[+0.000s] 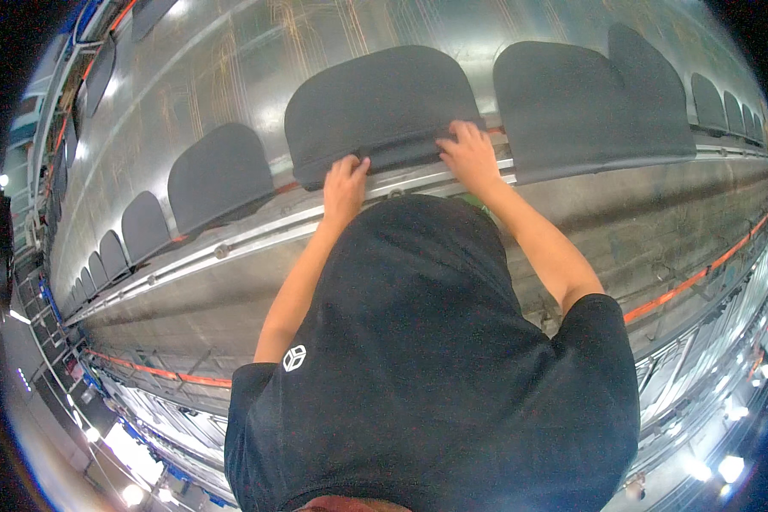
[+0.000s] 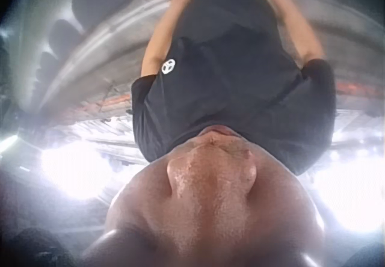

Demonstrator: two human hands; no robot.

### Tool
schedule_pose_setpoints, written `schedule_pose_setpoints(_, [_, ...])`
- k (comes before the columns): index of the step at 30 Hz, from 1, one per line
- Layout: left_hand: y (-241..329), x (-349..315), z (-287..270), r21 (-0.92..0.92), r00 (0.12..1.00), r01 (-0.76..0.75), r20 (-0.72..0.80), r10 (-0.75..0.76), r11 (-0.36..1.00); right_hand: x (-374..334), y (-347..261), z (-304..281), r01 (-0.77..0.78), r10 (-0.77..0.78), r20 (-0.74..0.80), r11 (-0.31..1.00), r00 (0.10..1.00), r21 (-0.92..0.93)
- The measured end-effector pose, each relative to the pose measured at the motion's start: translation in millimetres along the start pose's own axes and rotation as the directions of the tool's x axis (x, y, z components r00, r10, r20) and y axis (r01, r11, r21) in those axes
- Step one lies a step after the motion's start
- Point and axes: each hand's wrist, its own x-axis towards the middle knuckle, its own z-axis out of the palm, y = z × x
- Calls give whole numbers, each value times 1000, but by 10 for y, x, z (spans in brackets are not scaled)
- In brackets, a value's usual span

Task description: The person installs black seat cushions onto a row of metal stadium seats. They lift each cushion, align it with the metal frame, and press it down to secure it in place. The person moves along the row, repeating this process for several seats.

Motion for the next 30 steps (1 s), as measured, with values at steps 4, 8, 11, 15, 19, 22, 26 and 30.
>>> schedule_pose_setpoints(4, [-100,-147,176,-36,993,19,120,-15,999,-312,86,455,2,-27,149,986,988,165])
schedule_pose_setpoints(8, [-38,-30,100,6,922,119,370,-113,993,-131,139,424,-77,46,392,995,919,65])
schedule_pose_setpoints(11, [-81,195,88,-35,726,377,631,-272,926,114,185,364,-185,87,678,980,729,72])
schedule_pose_setpoints(15, [-116,382,112,-24,555,482,782,-284,876,-87,233,501,-155,64,466,975,883,161])
schedule_pose_setpoints(19, [-103,386,108,7,564,476,765,-311,880,-278,33,315,-98,34,240,960,970,262])
schedule_pose_setpoints(22, [-3,408,26,84,610,478,685,-399,874,-285,-81,153,-73,48,80,935,996,348])
schedule_pose_setpoints(26, [223,331,-18,18,821,318,494,-285,948,-424,110,364,-145,115,307,986,945,77])
schedule_pose_setpoints(30, [248,191,-60,-144,996,-22,87,35,989,38,146,209,-317,220,664,948,715,26])
